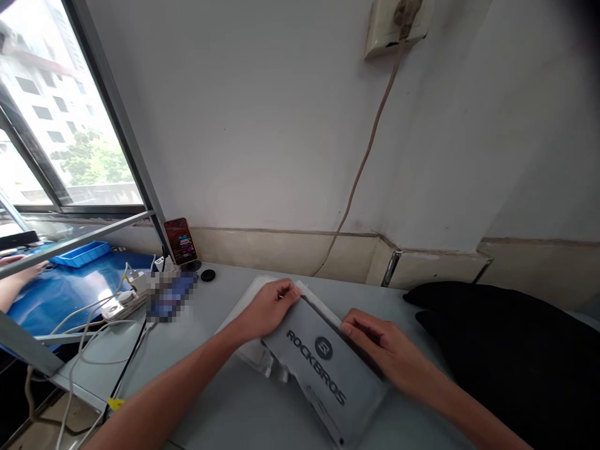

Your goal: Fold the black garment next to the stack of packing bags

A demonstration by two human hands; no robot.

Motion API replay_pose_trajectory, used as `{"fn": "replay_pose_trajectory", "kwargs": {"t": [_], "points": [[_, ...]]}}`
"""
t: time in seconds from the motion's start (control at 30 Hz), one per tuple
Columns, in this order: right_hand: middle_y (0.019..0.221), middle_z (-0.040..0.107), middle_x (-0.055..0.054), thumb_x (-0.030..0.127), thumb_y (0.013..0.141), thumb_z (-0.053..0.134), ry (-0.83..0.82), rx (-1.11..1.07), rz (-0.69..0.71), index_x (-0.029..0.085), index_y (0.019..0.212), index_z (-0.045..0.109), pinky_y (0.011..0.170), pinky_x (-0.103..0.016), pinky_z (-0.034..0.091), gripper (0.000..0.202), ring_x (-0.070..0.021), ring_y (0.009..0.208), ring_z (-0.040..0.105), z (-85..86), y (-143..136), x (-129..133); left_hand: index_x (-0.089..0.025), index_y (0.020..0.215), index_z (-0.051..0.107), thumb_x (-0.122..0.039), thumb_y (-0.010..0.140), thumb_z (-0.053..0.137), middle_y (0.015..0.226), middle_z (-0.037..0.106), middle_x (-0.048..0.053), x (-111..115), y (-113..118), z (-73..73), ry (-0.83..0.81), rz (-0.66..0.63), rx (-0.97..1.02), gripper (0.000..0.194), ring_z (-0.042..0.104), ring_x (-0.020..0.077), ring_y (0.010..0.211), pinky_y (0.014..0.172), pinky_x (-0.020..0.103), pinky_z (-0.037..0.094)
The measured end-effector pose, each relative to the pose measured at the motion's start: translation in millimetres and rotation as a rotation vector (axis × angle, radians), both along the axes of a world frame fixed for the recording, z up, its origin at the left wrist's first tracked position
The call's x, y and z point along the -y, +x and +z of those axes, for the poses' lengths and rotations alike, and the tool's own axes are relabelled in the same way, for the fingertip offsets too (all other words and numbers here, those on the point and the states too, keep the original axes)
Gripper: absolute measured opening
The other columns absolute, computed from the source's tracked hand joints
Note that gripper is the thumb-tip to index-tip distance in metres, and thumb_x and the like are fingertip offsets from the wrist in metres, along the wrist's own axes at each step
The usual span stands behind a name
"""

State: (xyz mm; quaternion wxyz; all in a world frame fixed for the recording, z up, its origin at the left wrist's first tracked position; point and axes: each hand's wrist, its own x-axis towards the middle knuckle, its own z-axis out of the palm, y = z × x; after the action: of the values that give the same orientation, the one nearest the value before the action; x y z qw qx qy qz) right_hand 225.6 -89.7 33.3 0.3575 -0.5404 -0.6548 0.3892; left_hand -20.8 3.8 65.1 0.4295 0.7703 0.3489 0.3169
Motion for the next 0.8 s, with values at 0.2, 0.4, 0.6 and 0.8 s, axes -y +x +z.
{"fn": "replay_pose_trajectory", "kwargs": {"t": [0.2,0.4,0.6,0.8], "points": [[0.056,0.054,0.004,0.06,0.094,0.057,0.051,0.041,-0.251,0.027,0.073,0.058,0.056,-0.031,0.041,0.04,-0.0174,0.053,0.049,-7.8,12,-8,-0.021,0.071,0.041,-0.059,0.101,0.047,0.069,0.042,-0.002,-32,-13,-6.6,0.171,0.237,0.015,0.048,0.041,0.0151,0.067,0.06,0.027,0.032],[0.06,0.055,0.002,0.057,0.093,0.056,0.101,0.017,-0.359,0.028,0.074,0.06,0.057,-0.032,0.041,0.035,-0.0192,0.057,0.05,-9.7,10,-9,-0.02,0.081,0.055,-0.066,0.099,0.046,0.07,0.048,-0.001,-31,-7,-23.0,0.091,0.213,0.01,0.05,0.045,0.0149,0.066,0.059,0.025,0.034],[0.097,0.071,-0.004,0.066,0.09,0.064,-0.069,-0.244,-0.04,0.027,0.103,0.075,0.07,-0.032,0.053,0.043,-0.0227,0.083,0.066,4.2,3,-4,-0.018,0.082,0.06,-0.068,0.095,0.055,0.071,0.049,-0.002,-14,1,-25.0,-0.063,-0.011,0.049,0.052,0.043,0.0122,0.062,0.056,0.023,0.032],[0.106,0.077,-0.006,0.065,0.082,0.075,-0.277,-0.326,0.195,0.026,0.111,0.076,0.088,-0.039,0.059,0.048,-0.0311,0.101,0.072,16.5,-9,9,-0.017,0.08,0.066,-0.06,0.097,0.059,0.074,0.058,0.0,5,9,-24.2,-0.076,-0.07,0.098,0.047,0.048,0.0125,0.067,0.061,0.023,0.037]]}}
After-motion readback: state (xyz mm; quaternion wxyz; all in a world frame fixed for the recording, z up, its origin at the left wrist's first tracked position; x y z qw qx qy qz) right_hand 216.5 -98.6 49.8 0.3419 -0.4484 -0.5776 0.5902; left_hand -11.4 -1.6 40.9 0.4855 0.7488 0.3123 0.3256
